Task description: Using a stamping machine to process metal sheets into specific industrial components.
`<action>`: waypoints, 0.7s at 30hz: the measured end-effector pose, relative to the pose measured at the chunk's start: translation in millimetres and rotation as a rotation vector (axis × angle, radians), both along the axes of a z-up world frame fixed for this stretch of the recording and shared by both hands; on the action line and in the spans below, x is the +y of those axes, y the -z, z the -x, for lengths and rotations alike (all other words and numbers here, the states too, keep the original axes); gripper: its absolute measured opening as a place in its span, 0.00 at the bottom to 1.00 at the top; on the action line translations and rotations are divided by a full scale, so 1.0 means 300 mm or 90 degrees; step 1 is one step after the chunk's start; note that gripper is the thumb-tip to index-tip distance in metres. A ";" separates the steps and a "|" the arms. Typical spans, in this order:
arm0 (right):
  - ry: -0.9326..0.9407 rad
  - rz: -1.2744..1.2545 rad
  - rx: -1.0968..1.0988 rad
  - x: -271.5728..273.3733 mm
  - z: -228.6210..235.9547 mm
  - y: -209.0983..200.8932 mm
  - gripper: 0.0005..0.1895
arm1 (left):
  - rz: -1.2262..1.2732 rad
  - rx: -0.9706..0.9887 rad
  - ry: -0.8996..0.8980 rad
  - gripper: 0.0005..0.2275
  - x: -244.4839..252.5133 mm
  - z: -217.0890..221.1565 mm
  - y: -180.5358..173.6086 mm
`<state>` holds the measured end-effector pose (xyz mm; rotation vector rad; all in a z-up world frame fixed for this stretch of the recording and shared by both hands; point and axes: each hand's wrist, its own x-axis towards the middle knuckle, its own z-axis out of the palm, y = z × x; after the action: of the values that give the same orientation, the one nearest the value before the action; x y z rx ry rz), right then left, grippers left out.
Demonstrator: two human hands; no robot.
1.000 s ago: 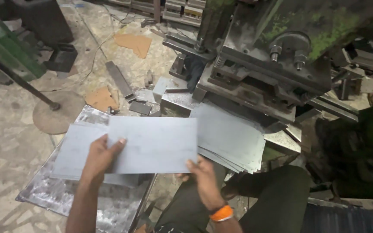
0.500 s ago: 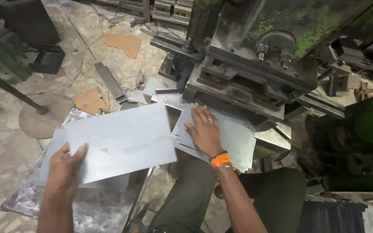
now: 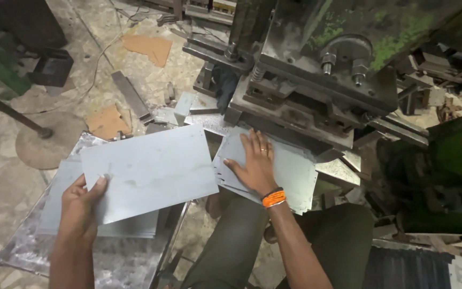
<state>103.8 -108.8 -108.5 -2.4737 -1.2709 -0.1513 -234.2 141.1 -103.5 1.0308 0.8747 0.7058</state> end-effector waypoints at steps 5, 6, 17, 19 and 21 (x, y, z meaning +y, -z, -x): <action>0.025 0.060 -0.015 0.016 -0.049 0.010 0.49 | -0.001 -0.009 -0.005 0.18 0.000 -0.017 0.007; 0.035 0.065 -0.012 0.023 -0.061 0.010 0.49 | 0.004 0.001 -0.010 0.18 0.007 -0.015 0.020; 0.012 -0.016 0.019 0.006 -0.002 -0.064 0.34 | 0.035 0.019 0.024 0.17 -0.040 -0.138 0.027; 0.032 0.002 0.061 -0.028 0.010 -0.102 0.31 | 0.039 0.025 0.034 0.17 -0.050 -0.210 0.064; 0.113 -0.235 0.173 -0.081 0.062 -0.162 0.18 | 0.069 0.030 0.062 0.18 -0.096 -0.276 0.043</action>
<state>85.3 -133.2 -60.0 -2.1934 -0.8276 -0.0819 -151.4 112.3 -116.4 0.9895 0.8882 0.5488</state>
